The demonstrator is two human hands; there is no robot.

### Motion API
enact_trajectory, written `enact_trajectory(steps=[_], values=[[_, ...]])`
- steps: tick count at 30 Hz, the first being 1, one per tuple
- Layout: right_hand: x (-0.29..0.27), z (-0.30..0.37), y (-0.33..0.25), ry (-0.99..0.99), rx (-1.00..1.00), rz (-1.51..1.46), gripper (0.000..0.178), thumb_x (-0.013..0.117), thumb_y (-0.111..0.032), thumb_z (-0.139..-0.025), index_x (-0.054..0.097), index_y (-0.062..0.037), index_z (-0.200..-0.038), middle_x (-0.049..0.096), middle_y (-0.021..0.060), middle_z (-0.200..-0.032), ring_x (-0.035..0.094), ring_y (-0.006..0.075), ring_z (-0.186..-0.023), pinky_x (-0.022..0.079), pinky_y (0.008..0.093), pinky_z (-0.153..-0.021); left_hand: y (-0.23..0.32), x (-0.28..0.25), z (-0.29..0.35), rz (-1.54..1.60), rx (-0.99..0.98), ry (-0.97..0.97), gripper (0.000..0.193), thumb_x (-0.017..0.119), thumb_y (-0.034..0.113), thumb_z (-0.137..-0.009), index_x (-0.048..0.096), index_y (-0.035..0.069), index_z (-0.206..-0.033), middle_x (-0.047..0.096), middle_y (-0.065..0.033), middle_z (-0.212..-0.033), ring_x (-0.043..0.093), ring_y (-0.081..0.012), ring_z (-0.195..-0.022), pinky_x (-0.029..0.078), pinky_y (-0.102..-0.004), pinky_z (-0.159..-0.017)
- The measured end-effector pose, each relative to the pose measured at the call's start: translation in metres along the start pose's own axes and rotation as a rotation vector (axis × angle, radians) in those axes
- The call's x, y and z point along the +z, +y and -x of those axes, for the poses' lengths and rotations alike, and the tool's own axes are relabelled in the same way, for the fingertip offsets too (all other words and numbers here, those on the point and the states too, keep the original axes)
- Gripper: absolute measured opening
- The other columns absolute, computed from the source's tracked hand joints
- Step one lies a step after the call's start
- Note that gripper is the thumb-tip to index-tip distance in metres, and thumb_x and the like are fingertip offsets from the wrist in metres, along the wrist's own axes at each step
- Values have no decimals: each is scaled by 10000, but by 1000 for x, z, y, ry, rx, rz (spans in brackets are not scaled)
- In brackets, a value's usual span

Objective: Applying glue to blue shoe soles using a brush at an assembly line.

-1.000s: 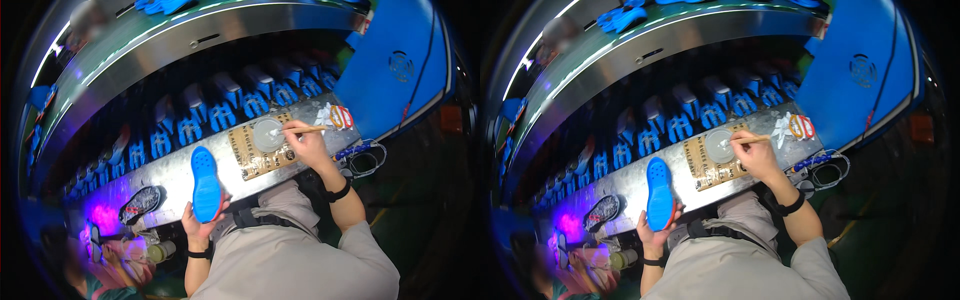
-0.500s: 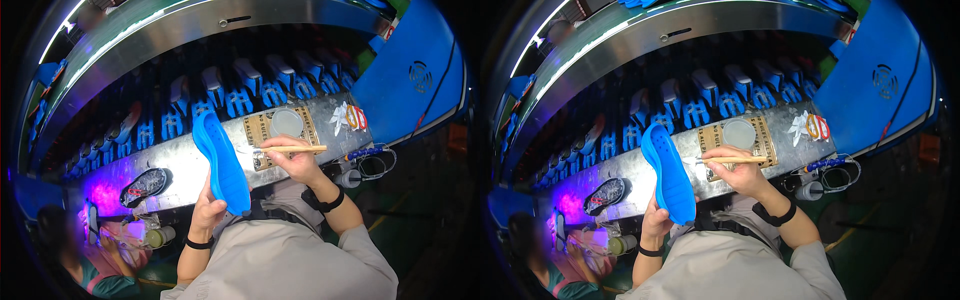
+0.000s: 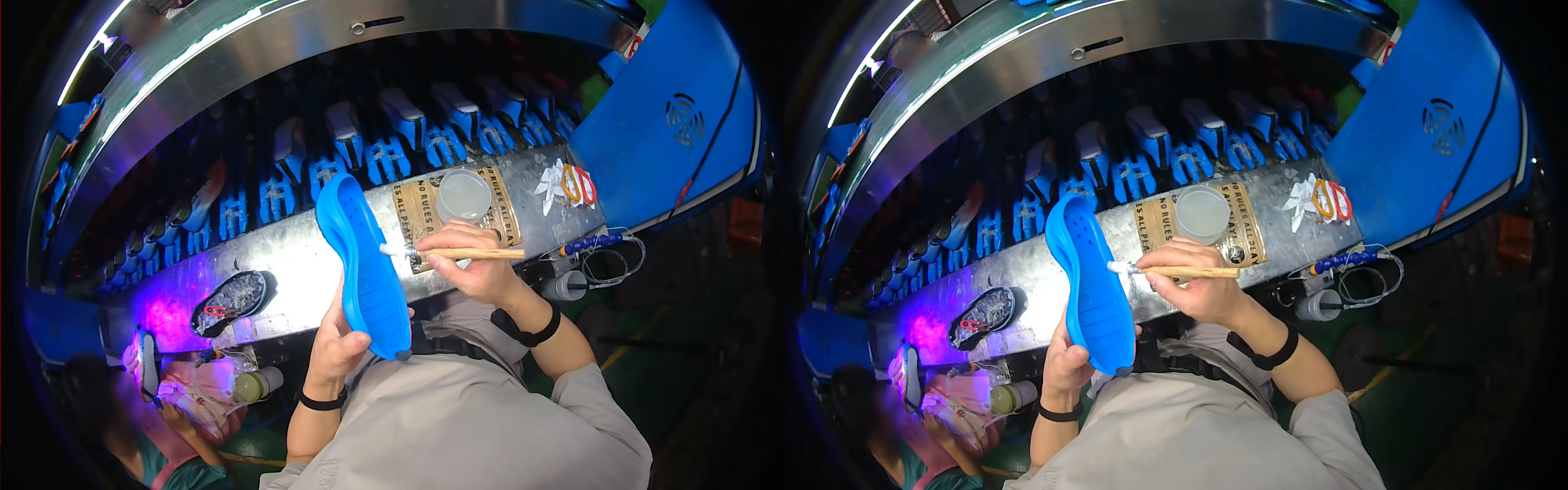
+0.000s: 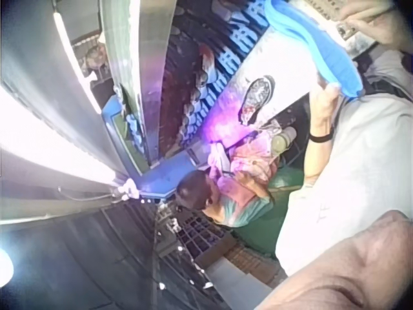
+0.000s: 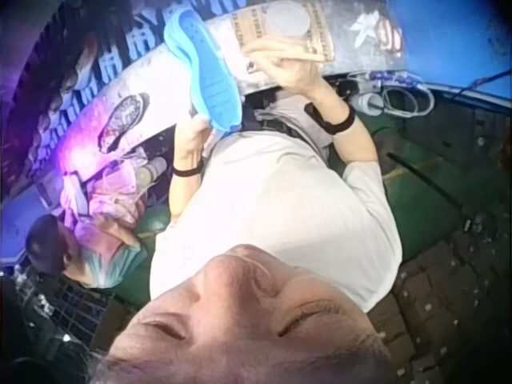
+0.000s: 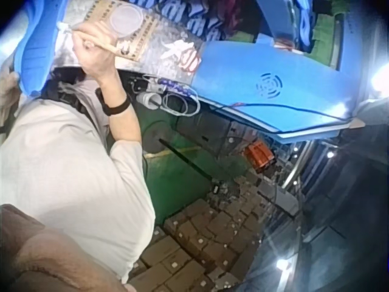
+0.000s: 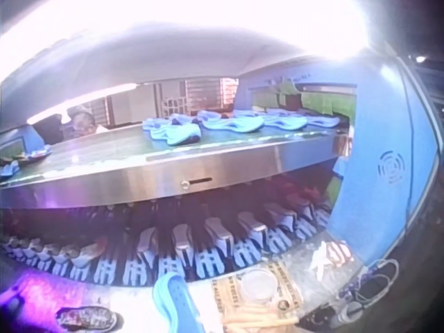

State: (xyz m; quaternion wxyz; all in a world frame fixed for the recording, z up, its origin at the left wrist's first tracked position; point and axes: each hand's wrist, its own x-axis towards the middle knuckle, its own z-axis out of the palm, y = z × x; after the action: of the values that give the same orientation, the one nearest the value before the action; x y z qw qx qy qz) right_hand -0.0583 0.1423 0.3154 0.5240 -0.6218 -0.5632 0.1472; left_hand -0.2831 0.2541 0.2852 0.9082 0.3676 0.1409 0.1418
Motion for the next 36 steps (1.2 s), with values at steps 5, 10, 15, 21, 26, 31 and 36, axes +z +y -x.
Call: enact_trajectory(steps=[5,10,15,21,26,31,36], values=[[4,10,-6,-4,15,-6,100,682,-20,-838,725,-6,-927,720,107,-840,672,244,-740,525,353,-676,0,-5,-1,-13,3,-16,1176,864,409,-732,160,32,-1594,540,-176,-1360,660,-313,-1133,527,-523,-1024],[8,17,-13,-28,-8,-55,100,681,-12,-828,723,0,-918,716,107,-829,660,238,-718,518,349,-657,3,-10,0,-31,28,2,1159,866,440,-731,191,26,-1578,559,-195,-1334,668,-320,-1104,561,-488,-969],[7,21,-23,-69,-12,-119,99,671,-5,-824,717,10,-911,706,115,-816,642,239,-697,500,352,-635,6,-7,2,-66,108,68,1171,882,412,-715,191,26,-1578,607,-219,-1243,686,-319,-1055,600,-438,-872],[3,23,-31,-142,-4,-143,94,671,-12,-823,715,9,-903,700,120,-806,628,242,-683,485,358,-631,11,-6,-1,-75,143,64,1192,896,344,-706,163,34,-1593,608,-221,-1253,700,-332,-1009,604,-439,-859],[2,14,-30,-24,-12,-124,111,680,-2,-830,720,16,-932,727,118,-858,647,234,-715,503,345,-651,13,-2,-1,-53,145,47,1205,913,287,-691,160,49,-1601,599,-221,-1273,693,-337,-1029,602,-451,-868],[15,9,-28,28,-74,30,168,695,5,-826,718,7,-992,713,117,-863,669,256,-746,533,351,-682,13,0,-2,-145,152,39,1246,939,392,-670,165,36,-1579,565,-210,-1314,680,-371,-1088,626,-488,-852],[15,17,-35,-36,-70,-30,110,700,-12,-815,694,-4,-925,681,115,-810,645,274,-708,510,364,-655,15,-5,4,-92,176,51,1210,899,202,-706,119,98,-1625,589,-218,-1289,669,-347,-1079,598,-480,-874]])
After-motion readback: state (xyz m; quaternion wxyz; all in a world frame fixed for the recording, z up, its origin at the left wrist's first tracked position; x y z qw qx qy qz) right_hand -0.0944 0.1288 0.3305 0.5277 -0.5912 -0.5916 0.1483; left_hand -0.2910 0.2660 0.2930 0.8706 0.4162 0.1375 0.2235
